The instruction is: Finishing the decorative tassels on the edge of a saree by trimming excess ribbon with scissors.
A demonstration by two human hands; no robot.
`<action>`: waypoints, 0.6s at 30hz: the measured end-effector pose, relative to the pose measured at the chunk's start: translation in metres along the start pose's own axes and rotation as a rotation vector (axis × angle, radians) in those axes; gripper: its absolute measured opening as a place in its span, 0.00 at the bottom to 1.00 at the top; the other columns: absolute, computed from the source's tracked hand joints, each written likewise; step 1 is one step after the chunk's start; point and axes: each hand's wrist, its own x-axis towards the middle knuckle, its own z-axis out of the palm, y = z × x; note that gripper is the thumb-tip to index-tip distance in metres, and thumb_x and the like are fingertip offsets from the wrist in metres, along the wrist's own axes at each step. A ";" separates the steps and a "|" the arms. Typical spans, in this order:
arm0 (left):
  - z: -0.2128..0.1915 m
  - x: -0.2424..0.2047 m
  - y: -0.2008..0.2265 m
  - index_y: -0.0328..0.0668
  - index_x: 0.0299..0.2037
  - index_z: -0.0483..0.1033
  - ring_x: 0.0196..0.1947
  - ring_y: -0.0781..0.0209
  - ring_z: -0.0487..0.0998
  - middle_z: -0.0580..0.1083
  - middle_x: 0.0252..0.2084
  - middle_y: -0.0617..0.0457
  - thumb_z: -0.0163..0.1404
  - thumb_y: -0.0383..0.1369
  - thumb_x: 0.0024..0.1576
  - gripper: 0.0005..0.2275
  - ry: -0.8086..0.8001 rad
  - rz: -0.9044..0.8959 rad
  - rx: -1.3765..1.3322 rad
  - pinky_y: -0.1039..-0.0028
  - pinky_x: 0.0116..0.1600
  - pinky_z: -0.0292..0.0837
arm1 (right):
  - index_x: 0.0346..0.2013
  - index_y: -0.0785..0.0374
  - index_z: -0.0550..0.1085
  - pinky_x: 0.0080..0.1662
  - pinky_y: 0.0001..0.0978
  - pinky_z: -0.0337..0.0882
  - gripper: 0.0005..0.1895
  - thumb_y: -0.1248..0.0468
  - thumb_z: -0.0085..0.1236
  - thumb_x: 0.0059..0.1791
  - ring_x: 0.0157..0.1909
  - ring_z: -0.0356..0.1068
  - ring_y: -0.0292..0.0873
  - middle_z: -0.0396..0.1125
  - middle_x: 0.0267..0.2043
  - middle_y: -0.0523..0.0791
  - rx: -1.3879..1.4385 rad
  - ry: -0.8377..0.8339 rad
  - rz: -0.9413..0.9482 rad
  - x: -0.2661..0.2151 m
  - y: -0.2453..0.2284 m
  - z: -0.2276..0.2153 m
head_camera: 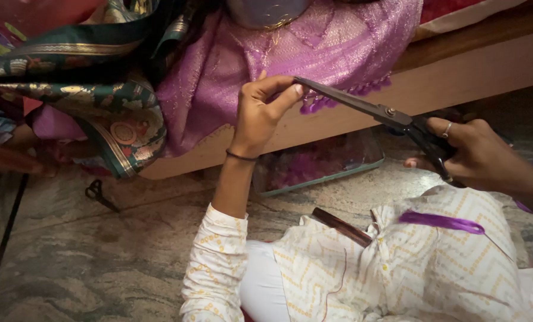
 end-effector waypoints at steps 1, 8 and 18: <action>0.001 0.000 0.001 0.41 0.40 0.85 0.36 0.70 0.82 0.83 0.34 0.58 0.57 0.31 0.60 0.05 -0.002 0.000 -0.001 0.52 0.79 0.36 | 0.30 0.65 0.71 0.19 0.39 0.59 0.24 0.49 0.71 0.41 0.09 0.64 0.42 0.61 0.06 0.47 0.000 0.001 0.002 0.000 -0.002 0.000; 0.001 -0.001 -0.001 0.41 0.39 0.85 0.35 0.69 0.81 0.83 0.33 0.58 0.57 0.31 0.59 0.05 0.001 -0.002 -0.015 0.49 0.80 0.33 | 0.34 0.62 0.71 0.19 0.38 0.60 0.21 0.51 0.70 0.42 0.11 0.65 0.42 0.61 0.08 0.47 0.017 -0.025 0.006 0.001 0.012 0.007; 0.003 -0.002 0.000 0.41 0.39 0.85 0.33 0.69 0.79 0.82 0.32 0.58 0.57 0.31 0.59 0.05 -0.008 -0.017 -0.008 0.49 0.81 0.31 | 0.37 0.64 0.72 0.20 0.43 0.61 0.19 0.58 0.71 0.41 0.12 0.63 0.45 0.63 0.09 0.49 0.034 0.044 0.010 -0.008 0.004 0.005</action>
